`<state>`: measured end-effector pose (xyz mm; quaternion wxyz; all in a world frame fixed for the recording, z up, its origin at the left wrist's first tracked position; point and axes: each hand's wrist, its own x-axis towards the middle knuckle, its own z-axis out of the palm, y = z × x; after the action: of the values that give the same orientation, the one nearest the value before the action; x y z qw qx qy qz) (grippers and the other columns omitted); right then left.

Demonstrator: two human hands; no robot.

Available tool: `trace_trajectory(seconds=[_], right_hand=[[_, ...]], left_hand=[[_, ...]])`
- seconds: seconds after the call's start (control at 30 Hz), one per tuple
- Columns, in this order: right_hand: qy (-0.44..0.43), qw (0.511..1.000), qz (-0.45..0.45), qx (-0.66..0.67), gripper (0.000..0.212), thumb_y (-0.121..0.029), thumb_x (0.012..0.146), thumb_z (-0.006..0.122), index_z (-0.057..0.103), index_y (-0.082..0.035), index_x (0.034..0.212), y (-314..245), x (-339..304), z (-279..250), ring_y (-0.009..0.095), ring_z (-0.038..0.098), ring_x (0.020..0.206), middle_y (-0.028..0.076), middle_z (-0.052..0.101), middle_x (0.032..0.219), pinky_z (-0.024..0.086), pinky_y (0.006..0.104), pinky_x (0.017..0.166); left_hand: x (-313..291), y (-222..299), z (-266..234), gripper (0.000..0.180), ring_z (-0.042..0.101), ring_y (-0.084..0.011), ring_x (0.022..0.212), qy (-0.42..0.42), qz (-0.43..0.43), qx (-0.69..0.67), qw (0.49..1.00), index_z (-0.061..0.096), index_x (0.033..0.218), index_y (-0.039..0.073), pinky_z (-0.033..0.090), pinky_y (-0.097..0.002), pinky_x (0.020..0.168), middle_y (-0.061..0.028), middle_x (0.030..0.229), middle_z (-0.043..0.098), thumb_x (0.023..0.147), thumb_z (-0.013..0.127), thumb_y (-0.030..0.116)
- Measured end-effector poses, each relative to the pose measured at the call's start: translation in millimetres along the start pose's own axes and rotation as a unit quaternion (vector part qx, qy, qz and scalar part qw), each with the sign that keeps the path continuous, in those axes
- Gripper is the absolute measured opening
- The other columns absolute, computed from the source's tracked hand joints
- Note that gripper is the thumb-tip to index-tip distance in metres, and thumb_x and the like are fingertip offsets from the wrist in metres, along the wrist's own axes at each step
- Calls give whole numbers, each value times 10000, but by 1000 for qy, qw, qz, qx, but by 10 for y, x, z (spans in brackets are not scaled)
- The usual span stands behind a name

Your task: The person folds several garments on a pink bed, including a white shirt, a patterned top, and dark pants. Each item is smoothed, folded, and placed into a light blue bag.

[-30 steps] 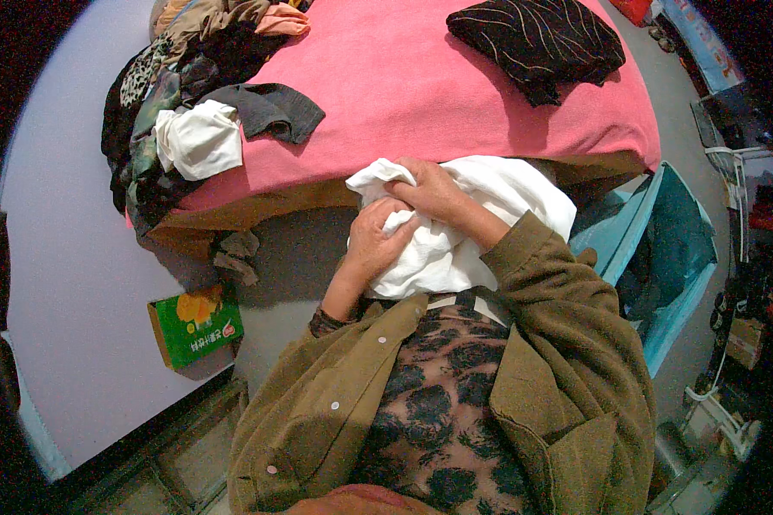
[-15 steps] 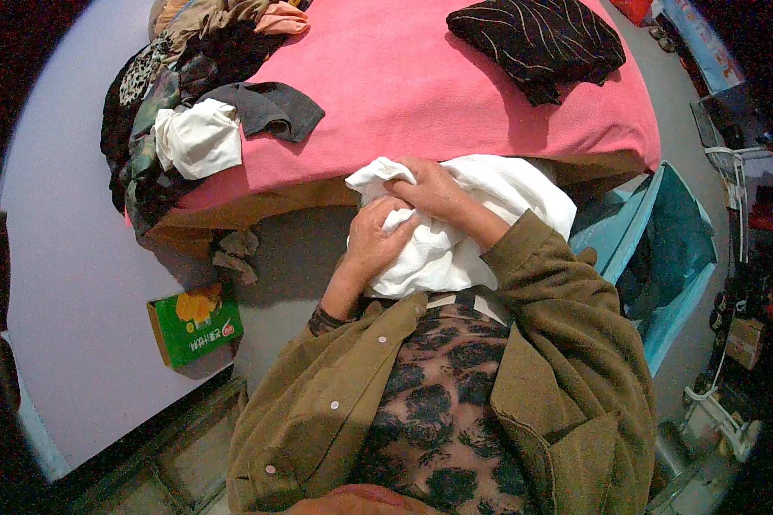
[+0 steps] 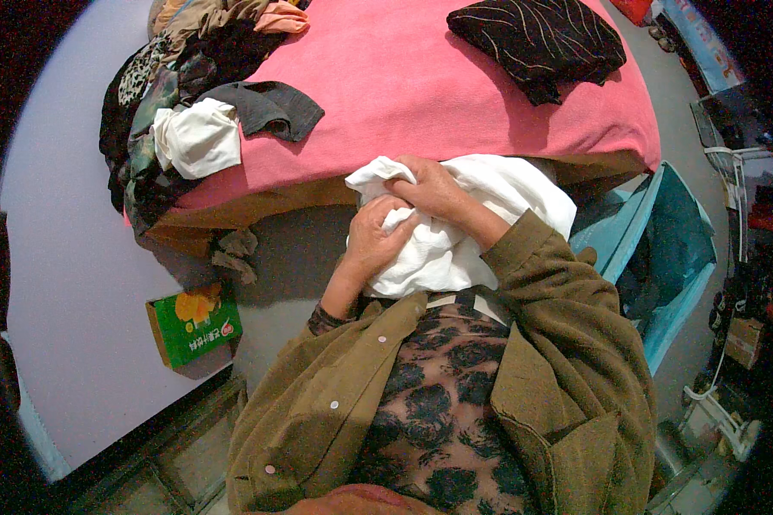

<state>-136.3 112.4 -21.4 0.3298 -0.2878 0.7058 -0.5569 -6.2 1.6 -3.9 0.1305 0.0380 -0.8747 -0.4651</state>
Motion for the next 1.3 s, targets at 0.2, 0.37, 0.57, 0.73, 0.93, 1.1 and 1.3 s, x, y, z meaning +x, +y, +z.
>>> trace_trajectory(seconds=[0.2, 0.37, 0.57, 0.73, 0.93, 1.1, 1.3], right_hand=[[-5, 1000, 7, 0, 202, -163, 919, 632, 660, -28, 1066, -38, -16, -19, 89, 575, 839, 0, 653, 884, 483, 276, 769], [1, 1000, -6, 12, 203, -165, 917, 638, 665, -35, 1070, -66, -21, -11, 91, 577, 837, 4, 657, 885, 485, 279, 770], [9, 1000, 1, 0, 225, -159, 909, 649, 673, -36, 1097, -48, -14, -2, 96, 592, 855, 12, 674, 906, 490, 283, 789], [10, 1000, 1, -8, 230, -157, 905, 649, 673, -34, 1099, -41, -7, -1, 103, 600, 853, 25, 682, 909, 493, 288, 793], [11, 1000, -3, -5, 240, -161, 902, 644, 672, -35, 1103, -39, -16, -7, 105, 604, 856, 29, 685, 909, 496, 292, 796], [13, 1000, -6, -12, 237, -157, 898, 641, 673, -35, 1099, -8, -4, 2, 106, 605, 853, 26, 685, 904, 495, 292, 791], [9, 1000, 8, -10, 239, -158, 897, 643, 674, -37, 1101, -7, 5, 4, 101, 599, 848, 21, 682, 905, 493, 289, 786]], left_hand=[[10, 24, -9, 220, 644, -357, 873, 9, 9, 0, 1000, 650, 902, 30, 485, -433, 801, -145, 891, 670, 819, 746, 209], [19, 41, -14, 215, 646, -355, 860, 12, 8, -6, 1000, 649, 893, 25, 487, -430, 789, -144, 878, 670, 819, 745, 203], [20, 42, -16, 215, 643, -354, 855, 9, 0, -5, 1000, 649, 888, 28, 486, -431, 785, -141, 881, 670, 820, 744, 208], [18, 29, -8, 212, 641, -353, 856, 9, 4, -5, 1000, 646, 885, 35, 484, -431, 784, -139, 877, 666, 821, 744, 212], [17, 15, -1, 215, 638, -356, 850, 12, 7, -8, 1000, 642, 882, 38, 482, -432, 780, -140, 871, 661, 820, 746, 216], [13, 4, 4, 217, 639, -355, 854, 9, 2, -5, 1000, 641, 887, 39, 483, -434, 784, -139, 876, 662, 819, 746, 217], [3, -20, 11, 223, 642, -354, 872, 6, 0, 0, 1000, 644, 898, 39, 485, -433, 801, -137, 896, 667, 822, 746, 222]])
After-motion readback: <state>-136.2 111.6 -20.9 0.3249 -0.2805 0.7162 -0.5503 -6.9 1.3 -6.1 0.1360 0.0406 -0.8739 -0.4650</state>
